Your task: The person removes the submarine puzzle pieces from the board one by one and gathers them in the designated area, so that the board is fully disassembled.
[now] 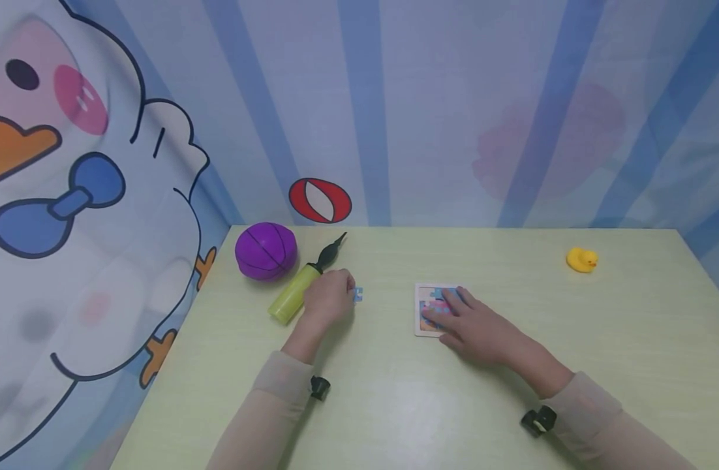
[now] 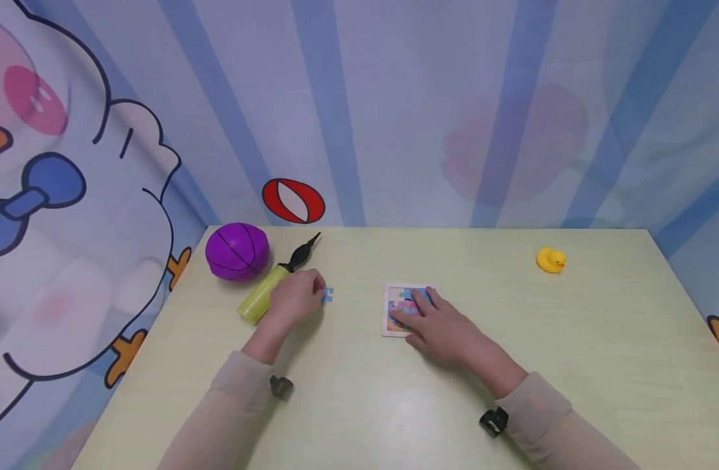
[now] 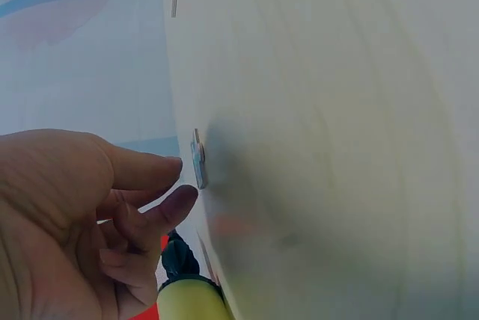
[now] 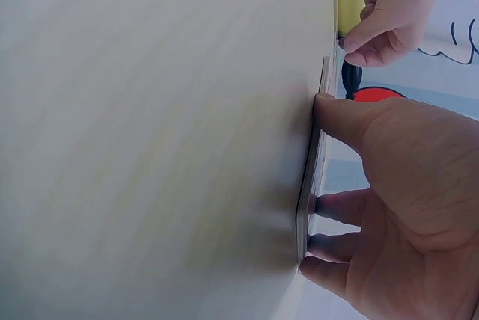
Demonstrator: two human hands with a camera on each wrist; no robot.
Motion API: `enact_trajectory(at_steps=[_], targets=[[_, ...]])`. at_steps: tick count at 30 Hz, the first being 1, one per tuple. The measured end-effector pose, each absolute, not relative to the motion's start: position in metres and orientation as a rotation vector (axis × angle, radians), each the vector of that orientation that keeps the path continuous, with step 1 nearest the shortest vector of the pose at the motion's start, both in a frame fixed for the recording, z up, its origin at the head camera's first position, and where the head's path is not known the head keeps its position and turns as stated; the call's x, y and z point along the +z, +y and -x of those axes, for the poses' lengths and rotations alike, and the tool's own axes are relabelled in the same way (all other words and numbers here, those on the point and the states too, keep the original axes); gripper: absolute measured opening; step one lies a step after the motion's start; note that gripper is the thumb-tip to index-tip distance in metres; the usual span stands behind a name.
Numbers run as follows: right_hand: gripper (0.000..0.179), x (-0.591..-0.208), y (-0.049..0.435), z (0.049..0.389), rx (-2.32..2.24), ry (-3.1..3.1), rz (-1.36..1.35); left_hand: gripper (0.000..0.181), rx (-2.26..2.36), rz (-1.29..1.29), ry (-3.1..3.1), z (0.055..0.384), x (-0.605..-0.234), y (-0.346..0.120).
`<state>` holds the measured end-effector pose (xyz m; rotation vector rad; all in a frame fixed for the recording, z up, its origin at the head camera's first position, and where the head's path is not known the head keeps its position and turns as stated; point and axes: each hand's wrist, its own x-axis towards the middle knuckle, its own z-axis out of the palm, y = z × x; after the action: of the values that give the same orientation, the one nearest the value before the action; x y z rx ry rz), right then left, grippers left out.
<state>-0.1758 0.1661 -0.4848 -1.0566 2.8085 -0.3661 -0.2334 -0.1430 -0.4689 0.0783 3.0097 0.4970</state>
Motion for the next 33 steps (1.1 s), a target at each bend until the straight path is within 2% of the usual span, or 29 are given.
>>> enact_trajectory(at_steps=[11, 33], targets=[[0.049, -0.485, 0.168, 0.173, -0.345, 2.857, 1.064, 0.015, 0.523, -0.258, 3.018, 0.232, -0.462, -0.122], [0.051, -0.483, 0.185, 0.16, -0.326, 2.886, 0.998, 0.023, 0.645, -0.492, 2.871, 0.236, -0.466, -0.05]])
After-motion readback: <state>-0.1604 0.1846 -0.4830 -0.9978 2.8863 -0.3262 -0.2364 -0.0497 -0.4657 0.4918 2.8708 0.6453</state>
